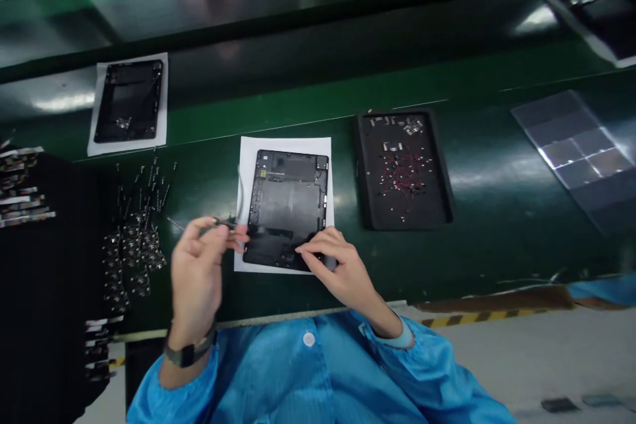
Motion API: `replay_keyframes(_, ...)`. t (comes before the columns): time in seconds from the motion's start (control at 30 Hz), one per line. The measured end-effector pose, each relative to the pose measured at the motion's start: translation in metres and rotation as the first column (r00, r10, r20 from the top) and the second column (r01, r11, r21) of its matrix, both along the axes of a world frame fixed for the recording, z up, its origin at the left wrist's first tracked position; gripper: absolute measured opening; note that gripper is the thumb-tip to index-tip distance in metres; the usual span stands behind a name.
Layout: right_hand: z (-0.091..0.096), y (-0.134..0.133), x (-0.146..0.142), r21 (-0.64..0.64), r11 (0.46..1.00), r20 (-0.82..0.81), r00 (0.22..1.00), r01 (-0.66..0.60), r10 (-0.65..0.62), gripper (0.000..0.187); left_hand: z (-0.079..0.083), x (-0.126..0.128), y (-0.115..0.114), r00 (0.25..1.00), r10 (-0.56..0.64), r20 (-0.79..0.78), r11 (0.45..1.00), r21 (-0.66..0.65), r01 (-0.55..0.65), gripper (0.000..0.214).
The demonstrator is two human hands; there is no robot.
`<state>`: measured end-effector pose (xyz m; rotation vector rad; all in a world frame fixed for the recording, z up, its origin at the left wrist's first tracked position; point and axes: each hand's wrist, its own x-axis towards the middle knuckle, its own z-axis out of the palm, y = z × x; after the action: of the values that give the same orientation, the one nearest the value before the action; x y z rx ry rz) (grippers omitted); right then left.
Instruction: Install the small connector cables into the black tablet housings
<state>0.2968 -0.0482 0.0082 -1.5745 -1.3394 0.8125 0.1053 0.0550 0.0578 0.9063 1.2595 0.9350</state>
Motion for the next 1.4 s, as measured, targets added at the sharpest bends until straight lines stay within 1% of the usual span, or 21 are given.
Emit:
replay_keyframes(0.07,0.002,0.001,0.002,-0.014,1.0,-0.011,1.0,-0.016,0.016,0.016,-0.007,0.017,-0.018,0.989,-0.096,-0.114,0.994,0.032,0.1,0.035)
replay_keyframes(0.13,0.003,0.002,0.003,-0.028,0.999,-0.028,0.999,-0.021,0.02,0.015,-0.016,0.027,-0.034,0.947,-0.147,-0.285,0.976,0.112,0.185,0.038)
replay_keyframes(0.17,0.003,0.002,0.004,-0.032,0.999,-0.035,0.999,-0.021,0.019,0.015,-0.02,0.03,-0.04,0.916,-0.162,-0.367,0.959,0.159,0.234,0.034)
replay_keyframes(0.23,0.003,0.002,0.004,-0.031,0.999,-0.034,0.999,-0.014,0.013,0.015,-0.026,0.033,-0.049,0.847,-0.216,-0.485,0.906,0.225,0.359,0.02)
replay_keyframes(0.3,0.003,0.001,0.002,-0.027,1.0,0.009,1.0,0.0,0.001,0.015,-0.029,0.034,-0.052,0.792,-0.284,-0.541,0.846,0.247,0.472,0.013)
replay_keyframes(0.37,0.003,0.0,0.0,-0.011,1.0,0.08,0.997,0.006,-0.005,0.017,-0.029,0.036,-0.052,0.762,-0.336,-0.554,0.806,0.25,0.537,0.014)
replay_keyframes(0.5,0.004,-0.002,-0.003,0.051,0.999,0.228,0.974,-0.017,0.005,0.02,-0.028,0.041,-0.051,0.735,-0.403,-0.545,0.779,0.217,0.588,0.014)
replay_keyframes(0.63,0.004,-0.004,-0.003,0.068,0.997,0.353,0.936,-0.036,0.01,0.022,-0.029,0.044,-0.052,0.716,-0.423,-0.555,0.788,0.164,0.593,0.015)
replay_keyframes(0.77,0.004,-0.005,-0.003,0.072,0.996,0.411,0.911,-0.058,0.024,0.023,-0.03,0.045,-0.053,0.731,-0.438,-0.522,0.816,0.109,0.567,0.017)
replay_keyframes(0.9,0.006,-0.006,-0.003,0.075,0.995,0.426,0.904,-0.072,0.033,0.022,-0.031,0.046,-0.054,0.743,-0.442,-0.502,0.835,0.073,0.546,0.014)
replay_keyframes(1.0,0.01,-0.006,-0.003,0.059,0.996,0.377,0.925,-0.072,0.045,0.019,-0.032,0.046,-0.055,0.738,-0.443,-0.51,0.832,0.073,0.55,0.012)
replay_keyframes(1.13,0.015,-0.005,0.0,-0.005,0.998,0.295,0.953,-0.065,0.064,0.018,-0.034,0.042,-0.055,0.717,-0.454,-0.528,0.796,0.122,0.593,0.013)
replay_keyframes(1.2,0.016,-0.004,0.003,-0.026,0.998,0.255,0.965,-0.059,0.064,0.017,-0.032,0.038,-0.054,0.733,-0.449,-0.511,0.785,0.166,0.596,0.014)
replay_keyframes(1.23,0.017,-0.003,0.004,-0.034,0.998,0.231,0.971,-0.056,0.063,0.016,-0.03,0.035,-0.053,0.754,-0.429,-0.498,0.789,0.2,0.581,0.015)
replay_keyframes(1.3,0.017,-0.003,0.006,-0.053,0.997,0.172,0.983,-0.055,0.064,0.014,-0.022,0.03,-0.052,0.812,-0.352,-0.465,0.805,0.292,0.516,0.015)
replay_keyframes(1.4,0.015,-0.004,0.009,-0.072,0.995,0.07,0.995,-0.062,0.067,0.013,-0.002,0.026,-0.053,0.914,-0.185,-0.362,0.829,0.442,0.343,0.022)
